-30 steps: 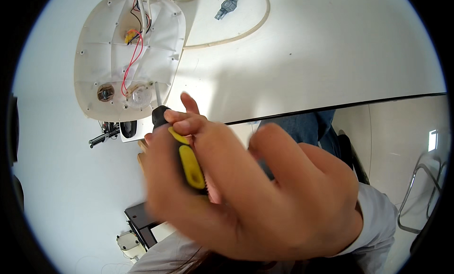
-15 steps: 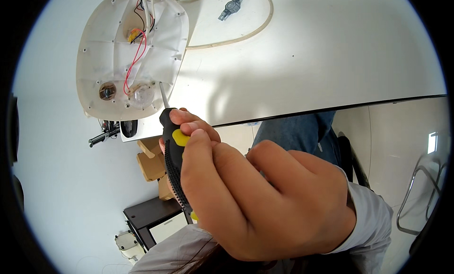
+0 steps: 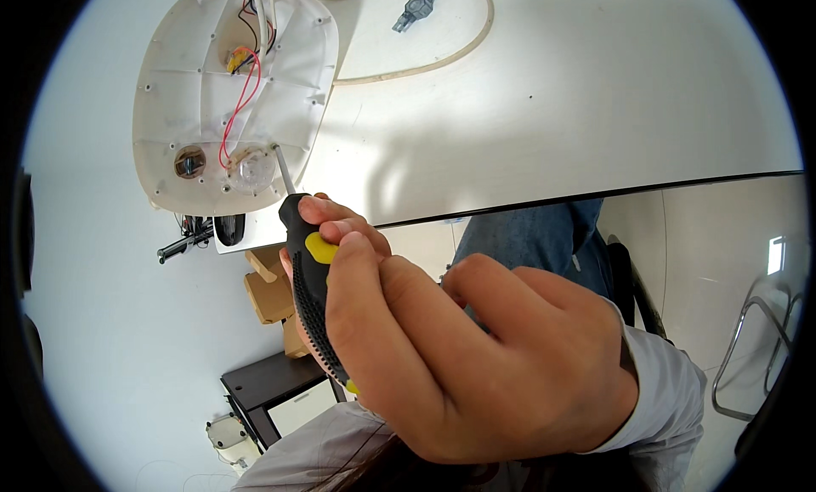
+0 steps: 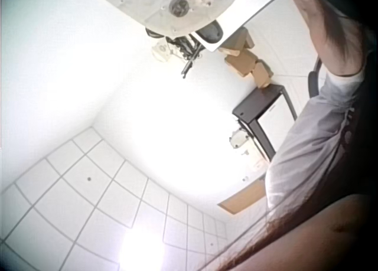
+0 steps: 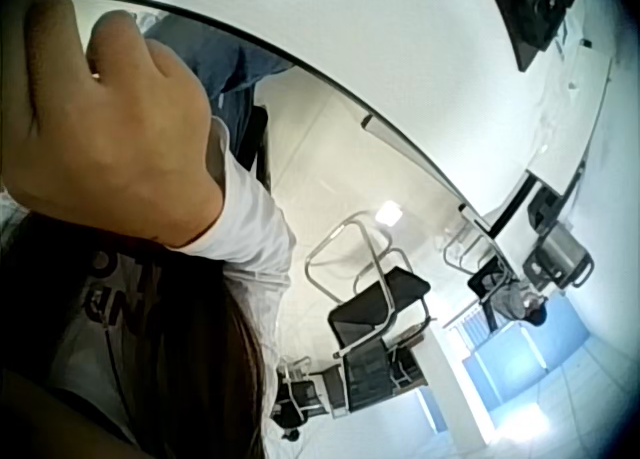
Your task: The person uses a screwdriver to remove and install screws on a white plastic housing containing wires and a motor. The person repeatedly picks up screws from the table and secures them into the housing while seated at a workbench.
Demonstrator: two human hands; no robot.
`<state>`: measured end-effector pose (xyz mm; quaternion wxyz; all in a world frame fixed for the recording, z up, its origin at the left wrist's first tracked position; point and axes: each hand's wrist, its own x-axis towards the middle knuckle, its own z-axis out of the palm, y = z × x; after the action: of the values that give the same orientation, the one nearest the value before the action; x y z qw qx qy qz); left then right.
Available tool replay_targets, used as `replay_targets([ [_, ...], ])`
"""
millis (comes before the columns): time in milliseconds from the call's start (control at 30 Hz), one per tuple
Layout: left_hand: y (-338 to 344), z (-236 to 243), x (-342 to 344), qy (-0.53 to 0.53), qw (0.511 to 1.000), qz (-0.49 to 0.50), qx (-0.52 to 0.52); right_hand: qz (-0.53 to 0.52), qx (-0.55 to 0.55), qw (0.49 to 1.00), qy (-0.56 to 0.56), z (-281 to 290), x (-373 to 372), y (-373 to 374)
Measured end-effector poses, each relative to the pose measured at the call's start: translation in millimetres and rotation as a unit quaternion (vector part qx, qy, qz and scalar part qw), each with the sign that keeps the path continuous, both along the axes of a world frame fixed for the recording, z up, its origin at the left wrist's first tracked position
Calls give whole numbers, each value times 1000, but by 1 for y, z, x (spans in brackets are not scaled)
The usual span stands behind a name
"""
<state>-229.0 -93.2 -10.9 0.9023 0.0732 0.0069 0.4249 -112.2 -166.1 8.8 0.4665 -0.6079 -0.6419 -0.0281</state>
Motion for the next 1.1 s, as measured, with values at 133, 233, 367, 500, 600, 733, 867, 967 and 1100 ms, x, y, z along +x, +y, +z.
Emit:
replay_targets([
  [133, 0, 2, 0, 1, 1000, 3, 5, -6, 7, 1000, 9, 2, -1, 0],
  [233, 0, 2, -1, 4, 1000, 4, 9, -9, 13, 1000, 15, -1, -3, 1],
  [367, 1, 3, -1, 4, 1000, 0, 5, -4, 0, 1000, 15, 1, -3, 1],
  [500, 1, 4, -1, -2, 1000, -1, 0, -8, -4, 1000, 20, 3, -3, 0],
  [600, 2, 2, -2, 16, 1000, -7, 11, -8, -3, 1000, 25, 4, -3, 1],
  [733, 4, -3, -4, 41, 998, -18, 41, -3, -8, 1000, 24, 2, -2, 1],
  [867, 6, -10, -6, 55, 994, -29, 85, 0, -18, 1000, 19, 5, -1, -1],
  [967, 8, -11, -9, 84, 990, -30, 106, 0, -16, 1000, 12, 4, -1, -1],
  [1100, 6, 2, -5, 149, 988, -17, 48, -2, -24, 1000, 14, 2, 0, 1],
])
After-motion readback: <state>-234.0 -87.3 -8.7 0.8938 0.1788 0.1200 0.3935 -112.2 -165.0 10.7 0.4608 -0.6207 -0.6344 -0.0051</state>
